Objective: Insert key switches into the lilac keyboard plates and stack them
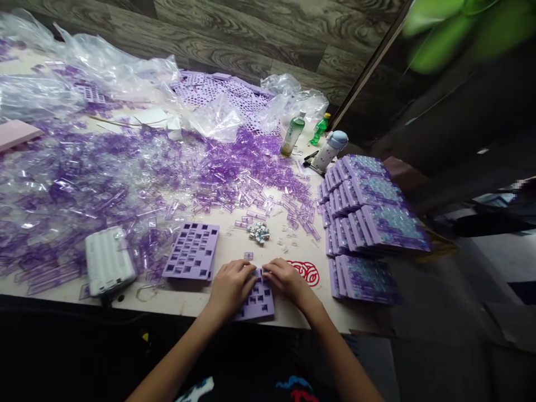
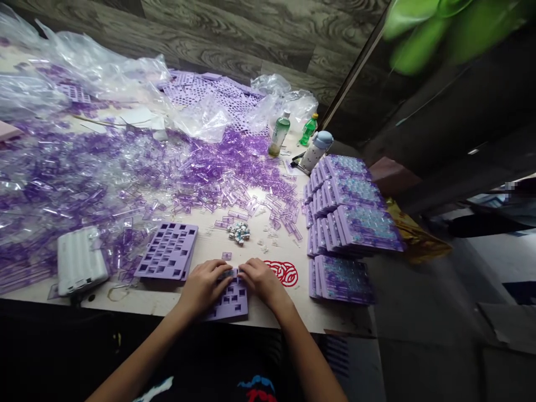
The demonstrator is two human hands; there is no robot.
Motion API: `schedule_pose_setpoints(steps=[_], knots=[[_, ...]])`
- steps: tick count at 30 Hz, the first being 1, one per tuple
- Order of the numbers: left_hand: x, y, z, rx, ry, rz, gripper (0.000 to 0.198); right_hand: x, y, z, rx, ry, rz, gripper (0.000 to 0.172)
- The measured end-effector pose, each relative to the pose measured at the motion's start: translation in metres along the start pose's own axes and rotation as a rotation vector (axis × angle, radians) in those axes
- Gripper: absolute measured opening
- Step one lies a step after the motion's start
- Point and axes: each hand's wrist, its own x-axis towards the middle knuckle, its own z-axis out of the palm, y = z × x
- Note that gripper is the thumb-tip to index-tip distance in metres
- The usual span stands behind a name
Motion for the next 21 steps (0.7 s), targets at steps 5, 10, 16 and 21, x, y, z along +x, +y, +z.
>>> schedule_pose_setpoints(steps=[5, 10, 16, 21], knots=[[-0.003, 0.000, 0.003, 0.004, 0.029, 0.023, 0.019, -0.001, -0.009, 0.005, -0.153, -0.072, -0.008, 0.018], [-0.006, -0.002, 0.006, 0.011, 0.055, 0.035, 0.019, -0.002, -0.003, 0.008, -0.196, -0.090, -0.070, 0.024], [-0.009, -0.007, 0.007, 0.002, 0.083, 0.057, 0.020, -0.008, 0.016, 0.024, 0.044, 0.085, -0.097, 0.034], [-0.010, -0.010, 0.005, 0.002, 0.092, 0.056, 0.020, -0.008, 0.015, 0.028, 0.057, 0.108, -0.080, 0.036]])
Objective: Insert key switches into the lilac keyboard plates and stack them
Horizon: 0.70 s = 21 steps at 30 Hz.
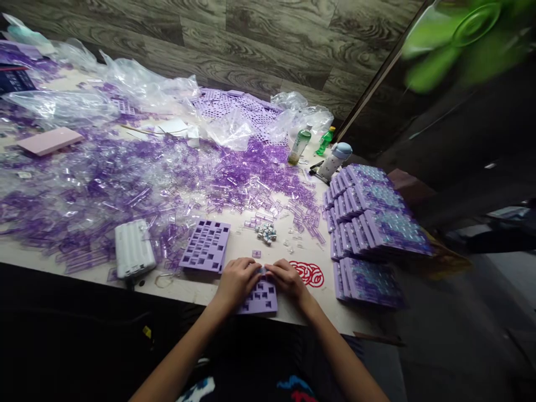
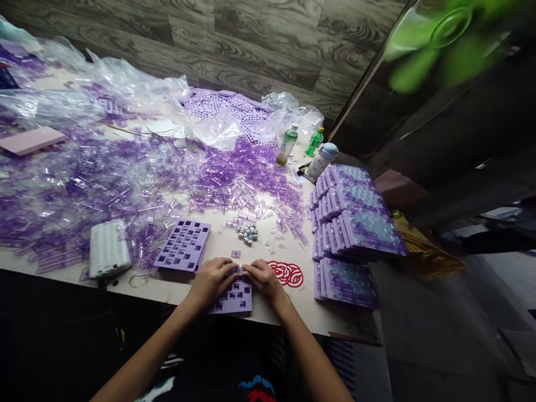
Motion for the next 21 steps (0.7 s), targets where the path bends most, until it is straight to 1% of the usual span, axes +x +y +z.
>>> schedule_pose_setpoints(steps=[5, 8, 11, 14, 16, 19, 21], knots=[[0.001, -0.001, -0.001, -0.003, -0.013, -0.001, 0.020, 0.003, -0.001, 0.000, 0.009, -0.031, 0.030, 0.039], [0.001, -0.002, -0.001, -0.007, -0.021, 0.001, 0.020, 0.004, 0.000, -0.004, 0.024, -0.037, 0.036, 0.042], [0.002, -0.001, -0.003, -0.010, -0.030, 0.006, 0.020, 0.009, 0.002, -0.014, 0.070, -0.016, 0.071, 0.037], [0.001, -0.001, -0.005, -0.005, -0.033, 0.007, 0.019, 0.022, 0.007, -0.019, 0.100, 0.032, 0.091, 0.031], [0.000, 0.000, -0.006, 0.000, -0.030, 0.007, 0.019, 0.036, 0.012, -0.016, 0.095, 0.027, 0.074, 0.028], [-0.001, 0.000, -0.006, 0.010, -0.021, 0.014, 0.018, 0.054, 0.019, -0.004, 0.106, -0.042, 0.042, 0.022], [-0.002, -0.001, -0.005, 0.018, -0.011, 0.018, 0.018, 0.061, 0.020, 0.002, 0.117, -0.081, 0.033, 0.016]])
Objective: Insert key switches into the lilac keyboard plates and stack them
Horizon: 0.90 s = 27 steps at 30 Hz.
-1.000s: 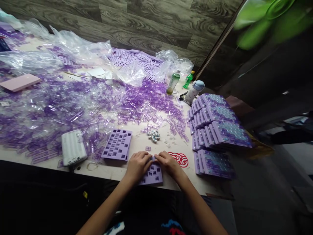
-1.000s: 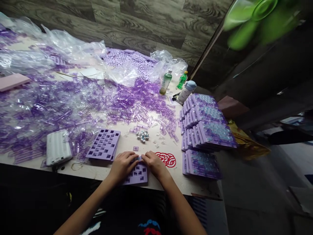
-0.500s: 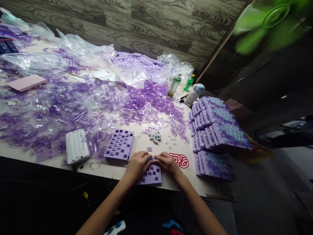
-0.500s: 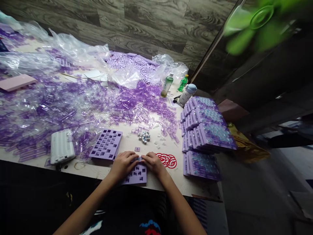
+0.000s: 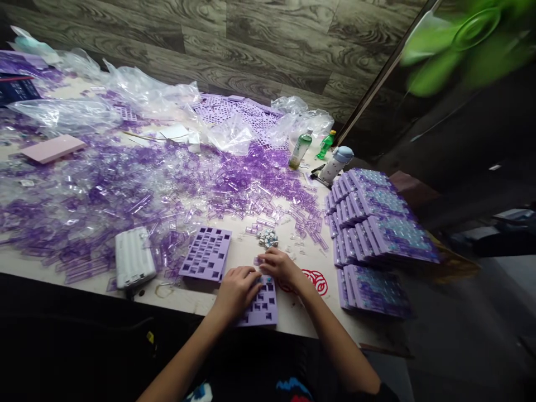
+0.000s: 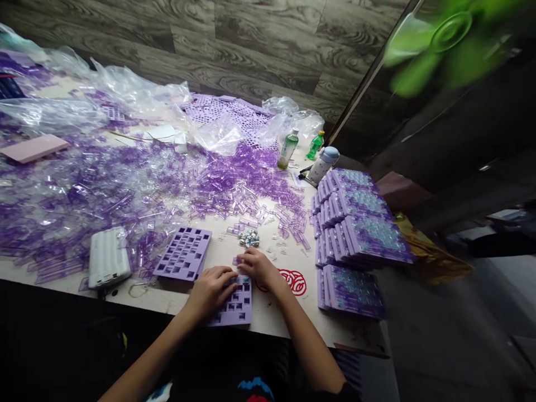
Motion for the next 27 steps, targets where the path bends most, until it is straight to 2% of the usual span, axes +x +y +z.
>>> schedule_pose_setpoints(steps=[3, 6, 9, 13, 20, 27], knots=[[0.000, -0.001, 0.002, 0.011, 0.017, 0.006, 0.018, -0.002, -0.004, -0.003, 0.004, 0.008, 0.027, 0.011], [0.001, -0.001, 0.003, 0.017, 0.026, 0.013, 0.020, -0.015, -0.017, -0.016, 0.016, 0.023, 0.065, 0.013], [0.003, 0.000, 0.004, 0.014, 0.029, 0.020, 0.022, -0.030, -0.034, -0.027, 0.041, -0.012, 0.089, 0.018], [0.003, 0.002, 0.002, 0.007, 0.025, 0.036, 0.025, -0.040, -0.050, -0.030, 0.060, -0.069, 0.128, 0.022], [-0.002, 0.008, 0.001, 0.059, 0.017, 0.160, 0.031, -0.040, -0.046, -0.024, 0.025, -0.098, 0.139, 0.023], [-0.005, 0.010, 0.002, 0.134, -0.045, 0.181, 0.040, -0.037, -0.046, -0.017, -0.194, -0.093, 0.146, 0.015]])
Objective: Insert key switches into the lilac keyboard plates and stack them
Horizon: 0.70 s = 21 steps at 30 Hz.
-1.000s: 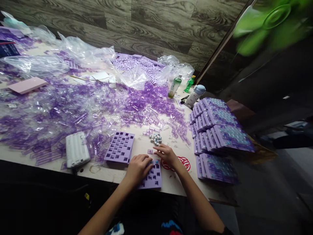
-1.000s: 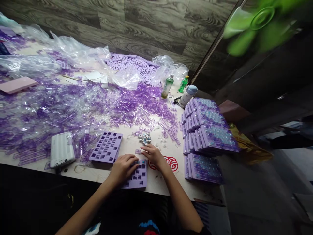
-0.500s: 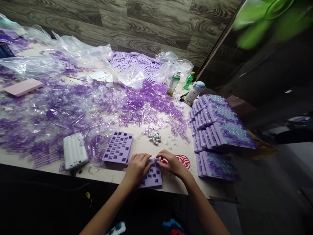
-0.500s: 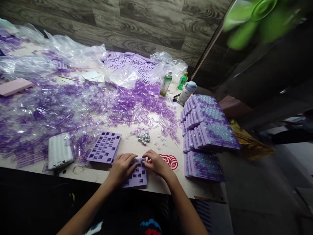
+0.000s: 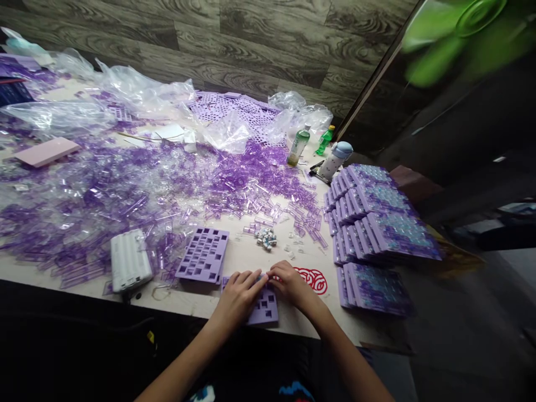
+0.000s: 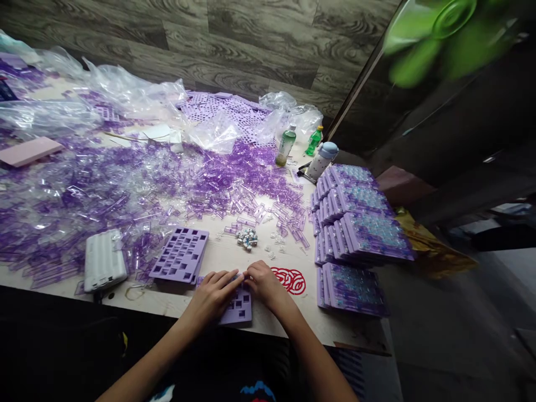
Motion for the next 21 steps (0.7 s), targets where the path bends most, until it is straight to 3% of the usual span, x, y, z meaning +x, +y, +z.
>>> schedule_pose_setpoints(steps=[8, 16, 21], knots=[[-0.006, 0.001, 0.010, 0.036, -0.031, -0.014, 0.048, 0.010, -0.027, -0.014, -0.236, -0.194, 0.199, 0.006], [-0.003, 0.005, 0.011, 0.050, -0.049, -0.052, 0.043, 0.002, 0.003, -0.003, -0.101, -0.067, 0.230, 0.021], [-0.002, 0.008, 0.010, 0.075, -0.043, -0.060, 0.044, 0.000, 0.003, -0.004, -0.111, -0.033, 0.218, 0.011]])
